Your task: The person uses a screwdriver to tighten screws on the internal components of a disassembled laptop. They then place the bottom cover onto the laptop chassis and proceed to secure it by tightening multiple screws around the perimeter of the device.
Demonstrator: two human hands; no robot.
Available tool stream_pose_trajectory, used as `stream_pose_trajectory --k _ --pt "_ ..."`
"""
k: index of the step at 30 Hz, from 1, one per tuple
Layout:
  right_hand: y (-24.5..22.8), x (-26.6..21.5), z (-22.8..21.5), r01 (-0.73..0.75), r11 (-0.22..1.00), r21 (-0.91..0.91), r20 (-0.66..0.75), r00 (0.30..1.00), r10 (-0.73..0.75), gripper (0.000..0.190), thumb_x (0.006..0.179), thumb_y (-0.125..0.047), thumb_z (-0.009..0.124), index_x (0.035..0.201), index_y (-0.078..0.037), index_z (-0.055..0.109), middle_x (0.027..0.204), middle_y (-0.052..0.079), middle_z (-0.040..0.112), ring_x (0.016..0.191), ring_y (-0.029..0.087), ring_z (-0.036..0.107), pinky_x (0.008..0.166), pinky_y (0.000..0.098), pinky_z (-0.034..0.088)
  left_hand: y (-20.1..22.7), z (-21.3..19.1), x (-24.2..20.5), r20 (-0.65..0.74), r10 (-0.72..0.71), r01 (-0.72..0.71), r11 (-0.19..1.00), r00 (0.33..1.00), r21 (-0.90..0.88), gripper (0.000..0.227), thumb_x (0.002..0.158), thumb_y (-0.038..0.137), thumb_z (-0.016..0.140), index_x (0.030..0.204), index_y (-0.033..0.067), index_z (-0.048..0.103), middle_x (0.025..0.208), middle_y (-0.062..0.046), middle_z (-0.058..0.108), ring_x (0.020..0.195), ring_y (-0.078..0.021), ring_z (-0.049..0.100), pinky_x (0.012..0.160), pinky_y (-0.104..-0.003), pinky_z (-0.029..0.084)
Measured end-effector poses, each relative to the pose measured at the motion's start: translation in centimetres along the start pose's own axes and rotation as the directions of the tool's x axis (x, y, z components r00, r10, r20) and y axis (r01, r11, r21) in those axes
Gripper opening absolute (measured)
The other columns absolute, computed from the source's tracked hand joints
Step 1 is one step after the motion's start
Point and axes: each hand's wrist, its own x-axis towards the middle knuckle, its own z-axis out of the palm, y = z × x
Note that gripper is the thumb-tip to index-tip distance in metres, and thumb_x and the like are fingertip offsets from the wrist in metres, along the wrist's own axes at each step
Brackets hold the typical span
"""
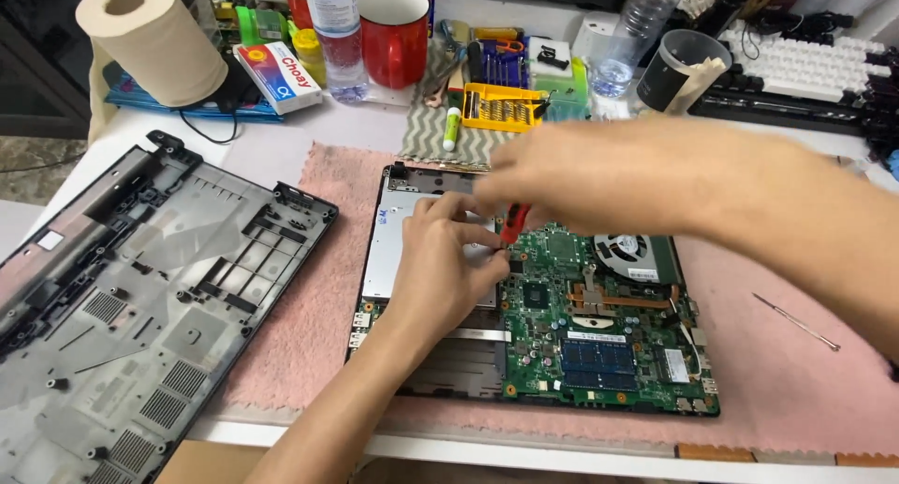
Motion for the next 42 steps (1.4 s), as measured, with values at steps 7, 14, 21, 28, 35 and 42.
stream_pose_trajectory --k 7,14,21,28,35,42 --pt "0.1 0.6 0.7 -0.178 0.984 -0.023 0.042 0.983 0.178 0.084 0.115 -0.081 0.059 0.075 -0.007 0.064 0.065 0.000 0.062 0.061 0.019 0.064 0.062 0.0384 0.061 -0.1 0.0 -0.1 -0.012 0.007 -0.007 1.000 1.000 0.005 0.019 0.084 0.019 0.087 0.101 0.0215 0.098 0.128 -0.005 0.081 0.120 -0.0307 0.060 0.103 -0.054 0.047" --pt "0.2 0.5 1.5 -0.116 0.991 -0.061 -0.042 0.993 0.113 0.039 0.117 -0.051 0.063 0.099 -0.016 0.069 0.086 0.000 0.063 0.071 0.026 0.066 0.057 0.0497 0.060 -0.3 0.2 -0.1 -0.022 0.041 -0.041 0.999 0.999 0.003 0.016 0.086 0.021 0.090 0.099 0.0171 0.098 0.129 -0.002 0.079 0.121 -0.0314 0.060 0.102 -0.053 0.048" --pt "2.9 1.3 4.6 0.065 0.996 -0.058 -0.157 0.985 -0.074 0.028 0.102 -0.003 0.065 0.117 -0.026 0.062 0.110 -0.003 0.062 0.090 0.025 0.077 0.053 0.0549 0.057 -0.4 0.3 -0.2 -0.038 0.056 -0.055 0.998 0.998 0.013 0.012 0.085 0.021 0.089 0.094 0.0166 0.097 0.128 0.000 0.078 0.119 -0.0322 0.059 0.101 -0.052 0.047" --pt "1.7 1.2 3.8 -0.084 0.994 0.072 0.013 0.996 0.083 0.060 0.105 -0.077 0.059 0.121 -0.020 0.069 0.081 -0.005 0.079 0.071 0.011 0.080 0.073 0.0239 0.079 -0.3 0.1 -0.2 -0.021 0.068 -0.068 0.998 0.997 0.010 0.023 0.092 0.039 0.094 0.097 0.0173 0.096 0.128 -0.002 0.079 0.122 -0.0290 0.060 0.101 -0.051 0.048" --pt "1.5 1.3 3.6 -0.068 0.996 0.055 -0.162 0.984 0.076 0.036 0.115 -0.055 0.064 0.108 -0.021 0.071 0.094 -0.001 0.074 0.084 0.023 0.077 0.065 0.0492 0.066 -0.5 0.4 -0.2 -0.045 0.072 -0.071 0.997 0.996 0.020 0.014 0.086 0.023 0.091 0.098 0.0190 0.097 0.126 0.000 0.078 0.119 -0.0306 0.060 0.099 -0.052 0.048" --pt "2.6 0.9 3.5 0.026 0.992 0.125 -0.223 0.975 0.003 0.041 0.099 -0.042 0.085 0.136 -0.037 0.069 0.134 -0.008 0.068 0.107 0.019 0.081 0.068 0.0543 0.070 -0.5 0.2 -0.3 -0.037 0.075 -0.075 0.997 0.996 0.007 0.014 0.086 0.024 0.092 0.098 0.0179 0.097 0.126 0.000 0.076 0.118 -0.0309 0.060 0.100 -0.052 0.047"
